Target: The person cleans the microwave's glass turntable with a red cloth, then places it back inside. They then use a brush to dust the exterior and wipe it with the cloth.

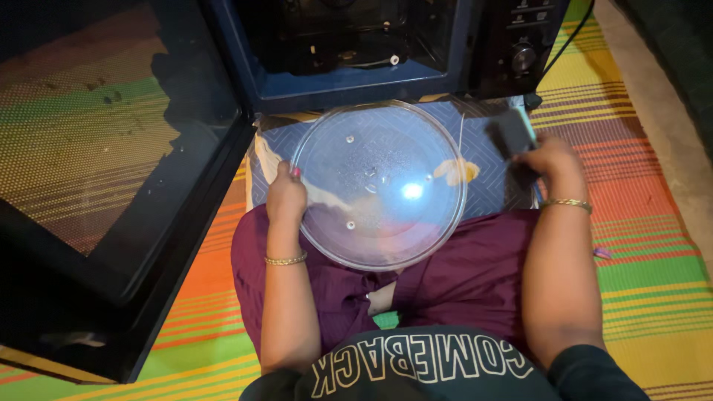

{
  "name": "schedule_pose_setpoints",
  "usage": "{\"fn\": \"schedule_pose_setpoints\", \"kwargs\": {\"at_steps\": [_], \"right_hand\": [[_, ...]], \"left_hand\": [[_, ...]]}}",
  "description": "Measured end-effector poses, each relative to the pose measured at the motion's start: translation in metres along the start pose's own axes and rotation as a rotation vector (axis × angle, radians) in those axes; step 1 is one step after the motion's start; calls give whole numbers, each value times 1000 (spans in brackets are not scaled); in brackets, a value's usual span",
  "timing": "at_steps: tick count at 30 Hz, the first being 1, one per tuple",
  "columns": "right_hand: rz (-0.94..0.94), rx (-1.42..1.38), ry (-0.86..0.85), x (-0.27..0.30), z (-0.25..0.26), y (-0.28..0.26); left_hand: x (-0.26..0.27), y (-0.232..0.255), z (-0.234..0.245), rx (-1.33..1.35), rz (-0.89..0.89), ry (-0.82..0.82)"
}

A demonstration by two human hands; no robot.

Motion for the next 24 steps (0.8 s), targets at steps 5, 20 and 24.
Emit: {"fn": "schedule_pose_setpoints", "kwargs": {"at_steps": [5,20,24], "right_hand": [[-116,139,23,-8,-4,17],[-118,-3,258,3,-11,0],[-152,-24,192,3,-16,1]], "left_hand": [[13,12,21,142,119,-122],[18,0,37,358,33,-137],[21,13,47,277,-389,304]]}}
Point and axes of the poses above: each hand's wrist, its own x-axis away from the middle knuckle, its own z-axis out of the back of the hand, y = z × x, the point moved 5 cm from there along -x, towards the middle knuckle, and after that the axes turned 9 degrees about y, right-handed, at the moved point
